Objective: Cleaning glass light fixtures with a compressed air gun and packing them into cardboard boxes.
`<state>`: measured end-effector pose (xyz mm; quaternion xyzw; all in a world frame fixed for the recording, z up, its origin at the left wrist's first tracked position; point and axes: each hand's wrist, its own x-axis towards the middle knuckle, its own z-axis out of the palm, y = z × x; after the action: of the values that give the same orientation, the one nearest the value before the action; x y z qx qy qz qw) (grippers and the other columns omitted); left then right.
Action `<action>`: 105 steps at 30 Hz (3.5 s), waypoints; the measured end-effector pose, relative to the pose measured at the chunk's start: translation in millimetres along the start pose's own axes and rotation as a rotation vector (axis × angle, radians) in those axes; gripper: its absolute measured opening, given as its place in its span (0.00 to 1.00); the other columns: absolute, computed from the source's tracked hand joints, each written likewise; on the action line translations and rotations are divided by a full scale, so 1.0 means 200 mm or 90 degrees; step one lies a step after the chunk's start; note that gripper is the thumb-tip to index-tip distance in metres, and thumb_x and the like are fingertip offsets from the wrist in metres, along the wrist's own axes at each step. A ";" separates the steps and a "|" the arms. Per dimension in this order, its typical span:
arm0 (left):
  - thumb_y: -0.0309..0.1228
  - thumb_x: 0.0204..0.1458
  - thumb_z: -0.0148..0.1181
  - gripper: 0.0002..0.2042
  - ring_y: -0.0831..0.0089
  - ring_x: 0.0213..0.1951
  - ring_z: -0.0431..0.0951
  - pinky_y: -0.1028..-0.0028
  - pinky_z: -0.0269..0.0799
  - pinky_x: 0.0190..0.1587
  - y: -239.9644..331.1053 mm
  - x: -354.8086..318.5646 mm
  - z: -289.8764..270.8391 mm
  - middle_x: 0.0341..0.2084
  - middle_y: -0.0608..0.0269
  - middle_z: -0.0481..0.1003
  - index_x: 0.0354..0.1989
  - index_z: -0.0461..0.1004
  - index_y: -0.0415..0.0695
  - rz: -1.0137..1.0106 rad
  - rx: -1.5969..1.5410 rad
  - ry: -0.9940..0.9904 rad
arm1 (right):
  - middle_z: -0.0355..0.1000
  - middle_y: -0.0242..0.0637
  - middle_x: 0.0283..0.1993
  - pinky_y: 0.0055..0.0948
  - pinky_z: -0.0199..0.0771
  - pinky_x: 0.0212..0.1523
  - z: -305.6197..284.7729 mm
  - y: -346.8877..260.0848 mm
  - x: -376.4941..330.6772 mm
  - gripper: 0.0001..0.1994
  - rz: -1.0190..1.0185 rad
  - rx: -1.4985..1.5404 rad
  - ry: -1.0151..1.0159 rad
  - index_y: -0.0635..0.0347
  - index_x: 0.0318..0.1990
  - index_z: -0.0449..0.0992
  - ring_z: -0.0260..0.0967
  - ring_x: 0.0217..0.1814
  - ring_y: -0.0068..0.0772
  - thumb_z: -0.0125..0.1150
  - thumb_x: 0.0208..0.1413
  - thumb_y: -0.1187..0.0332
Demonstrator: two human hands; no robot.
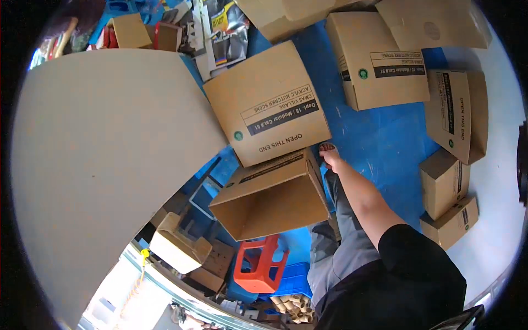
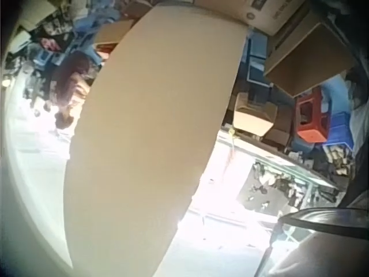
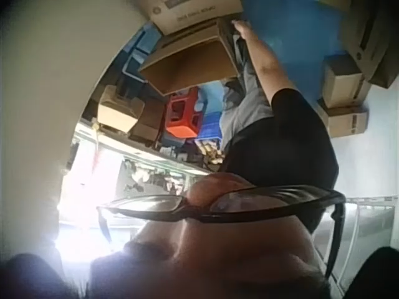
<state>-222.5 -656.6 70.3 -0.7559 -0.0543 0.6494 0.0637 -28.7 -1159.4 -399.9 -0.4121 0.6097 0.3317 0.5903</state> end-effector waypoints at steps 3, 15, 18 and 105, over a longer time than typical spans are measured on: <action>0.40 0.54 0.50 0.13 0.63 0.29 0.77 0.67 0.73 0.34 0.07 0.11 0.08 0.25 0.60 0.76 0.36 0.75 0.44 0.006 -0.051 -0.039 | 0.70 0.32 0.44 0.37 0.73 0.33 -0.04 -0.05 0.06 0.15 -0.049 0.114 -0.037 0.52 0.45 0.75 0.67 0.45 0.32 0.61 0.51 0.59; 0.39 0.54 0.51 0.13 0.64 0.30 0.77 0.67 0.73 0.35 0.19 0.07 0.47 0.26 0.61 0.76 0.37 0.76 0.43 -0.057 -0.278 -0.174 | 0.68 0.28 0.39 0.35 0.71 0.46 -0.11 -0.15 0.25 0.11 -0.076 0.571 -0.038 0.51 0.41 0.73 0.64 0.45 0.27 0.63 0.51 0.62; 0.39 0.54 0.51 0.13 0.65 0.30 0.77 0.68 0.74 0.35 0.20 -0.07 0.51 0.27 0.61 0.76 0.37 0.76 0.43 -0.092 -0.340 -0.177 | 0.70 0.26 0.46 0.33 0.69 0.48 -0.07 -0.29 0.00 0.12 -0.161 0.451 -0.135 0.50 0.45 0.74 0.63 0.45 0.24 0.61 0.55 0.62; 0.52 0.57 0.49 0.27 0.51 0.64 0.59 0.27 0.42 0.57 -0.91 -0.90 1.65 0.62 0.50 0.62 0.63 0.62 0.55 -0.638 -0.861 0.846 | 0.62 0.41 0.58 0.32 0.67 0.53 1.08 1.30 -3.38 0.42 -0.783 -0.568 -0.852 0.53 0.71 0.35 0.66 0.56 0.36 0.56 0.56 0.74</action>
<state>-576.7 -499.1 227.0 -0.7278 -0.6612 -0.1571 -0.0922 -189.4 -777.0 232.8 -0.5670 -0.3441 0.3303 0.6716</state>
